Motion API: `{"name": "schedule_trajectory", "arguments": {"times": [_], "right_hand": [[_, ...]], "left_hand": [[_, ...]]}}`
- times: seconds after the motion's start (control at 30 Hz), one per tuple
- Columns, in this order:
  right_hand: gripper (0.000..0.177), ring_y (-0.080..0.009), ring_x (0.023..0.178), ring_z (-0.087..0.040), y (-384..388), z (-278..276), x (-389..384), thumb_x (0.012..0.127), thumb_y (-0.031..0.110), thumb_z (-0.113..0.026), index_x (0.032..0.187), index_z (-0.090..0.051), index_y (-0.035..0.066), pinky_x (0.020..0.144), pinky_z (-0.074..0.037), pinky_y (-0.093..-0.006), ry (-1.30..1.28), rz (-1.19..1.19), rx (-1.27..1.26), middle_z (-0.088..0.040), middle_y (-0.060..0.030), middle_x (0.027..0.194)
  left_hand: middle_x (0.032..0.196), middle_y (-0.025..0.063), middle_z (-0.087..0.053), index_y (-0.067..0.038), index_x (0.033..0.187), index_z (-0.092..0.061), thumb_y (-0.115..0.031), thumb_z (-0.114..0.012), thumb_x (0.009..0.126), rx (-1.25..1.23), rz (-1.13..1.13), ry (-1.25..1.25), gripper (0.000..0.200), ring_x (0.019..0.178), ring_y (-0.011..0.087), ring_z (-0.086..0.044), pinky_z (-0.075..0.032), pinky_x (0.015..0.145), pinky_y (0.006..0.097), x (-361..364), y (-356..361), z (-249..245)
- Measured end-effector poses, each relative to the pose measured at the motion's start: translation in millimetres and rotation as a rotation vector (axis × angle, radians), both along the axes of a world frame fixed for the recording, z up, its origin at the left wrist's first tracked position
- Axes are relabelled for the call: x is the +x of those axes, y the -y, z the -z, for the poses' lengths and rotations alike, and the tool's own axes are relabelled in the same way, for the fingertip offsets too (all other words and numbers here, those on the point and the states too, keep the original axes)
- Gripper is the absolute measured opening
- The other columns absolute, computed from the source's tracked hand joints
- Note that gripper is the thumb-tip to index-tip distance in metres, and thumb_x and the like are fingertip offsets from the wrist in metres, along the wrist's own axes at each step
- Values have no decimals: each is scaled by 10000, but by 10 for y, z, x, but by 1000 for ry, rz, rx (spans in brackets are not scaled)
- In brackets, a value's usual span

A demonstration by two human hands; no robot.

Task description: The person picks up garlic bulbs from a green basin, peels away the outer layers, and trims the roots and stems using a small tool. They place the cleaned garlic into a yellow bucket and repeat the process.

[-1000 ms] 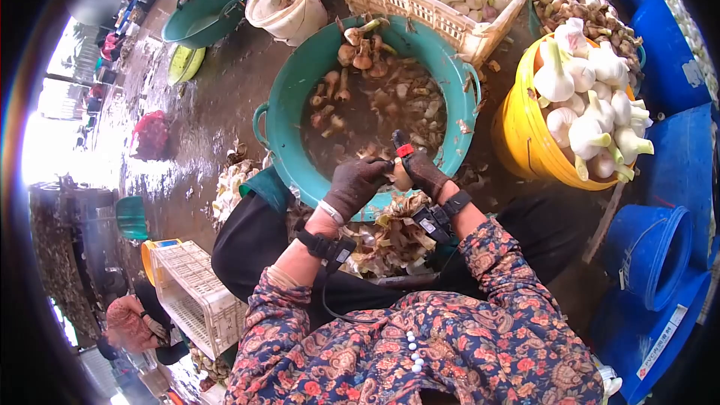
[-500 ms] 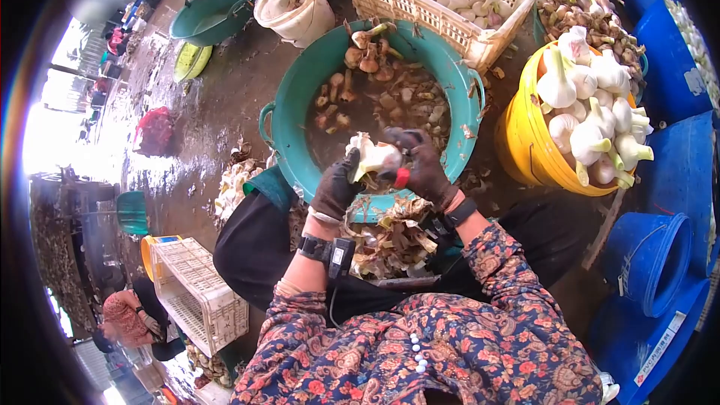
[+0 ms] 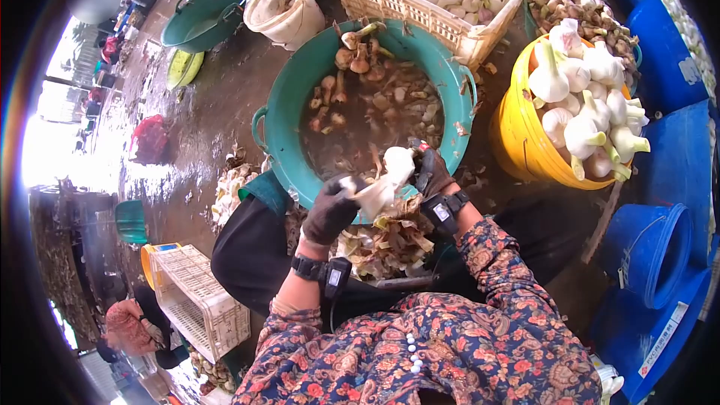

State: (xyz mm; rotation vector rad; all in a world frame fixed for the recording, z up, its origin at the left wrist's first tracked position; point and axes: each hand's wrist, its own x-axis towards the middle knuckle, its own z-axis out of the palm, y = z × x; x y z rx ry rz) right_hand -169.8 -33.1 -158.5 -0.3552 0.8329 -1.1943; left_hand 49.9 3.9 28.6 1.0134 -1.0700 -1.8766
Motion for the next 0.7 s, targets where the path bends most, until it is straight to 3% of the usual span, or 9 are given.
{"name": "schedule_trajectory", "arguments": {"times": [0.1,0.13,0.17,0.23,0.33,0.47,0.6,0.63,0.7], "right_hand": [[466,-291,949,-588,-11,-393,-125,889,387,-412,1148,-509,13,835,-485,-393,510,56,252,-604,-132,1035],[539,-296,996,-571,-106,-615,-123,903,422,-300,1173,-498,-1,867,-474,-404,-26,-28,-161,-575,-154,1111],[505,-284,959,-589,-20,-714,-76,900,405,-343,1163,-506,7,849,-485,-381,164,13,-1,-594,-143,1072],[423,-230,861,-607,49,-1089,-4,897,388,-407,1081,-539,31,767,-505,-346,194,85,288,-609,-106,981],[214,-115,563,-503,99,-866,152,851,287,-600,768,-575,91,509,-411,-280,-32,185,207,-523,9,655],[205,-78,523,-430,-32,-1125,196,830,245,-650,742,-594,69,460,-336,-276,-457,143,69,-498,47,611],[187,-154,607,-555,45,259,272,843,231,-600,877,-596,47,509,-427,-308,-900,34,-377,-586,-8,713],[271,-234,759,-625,43,22,306,866,263,-504,999,-578,40,645,-513,-351,-179,92,-2,-637,-73,830],[357,-270,868,-630,-17,-642,137,876,316,-433,1067,-556,42,773,-526,-372,406,102,363,-644,-97,920]], "left_hand": [[892,60,-556,-57,928,-532,-309,-654,788,37,-255,-608,314,827,182,-544,-455,722,331,-41,-211,-388],[912,72,-578,-42,953,-555,-281,-657,780,57,-39,-536,312,859,187,-561,-461,744,332,102,-122,-414],[932,84,-600,-28,977,-578,-253,-659,773,76,176,-457,314,891,192,-579,-467,765,333,155,39,-571],[971,91,-603,12,1077,-571,-248,-723,733,-114,265,481,457,937,176,-572,-452,845,296,-4,177,-654],[1051,88,-581,23,1107,-540,-247,-793,671,-691,32,851,571,942,166,-556,-443,861,291,-206,232,-170],[964,72,-592,16,1054,-552,-131,-750,725,-490,22,679,411,871,140,-562,-466,777,277,-473,312,32],[781,21,-614,-2,922,-600,-192,-748,729,-27,72,363,309,698,104,-548,-454,629,278,-457,219,-175],[781,21,-614,-2,922,-600,-192,-748,729,-29,74,363,309,698,104,-548,-454,629,278,-429,163,-266],[773,7,-586,-15,890,-603,-178,-713,736,38,-103,-20,250,717,85,-545,-449,662,243,-267,30,-475]]}}
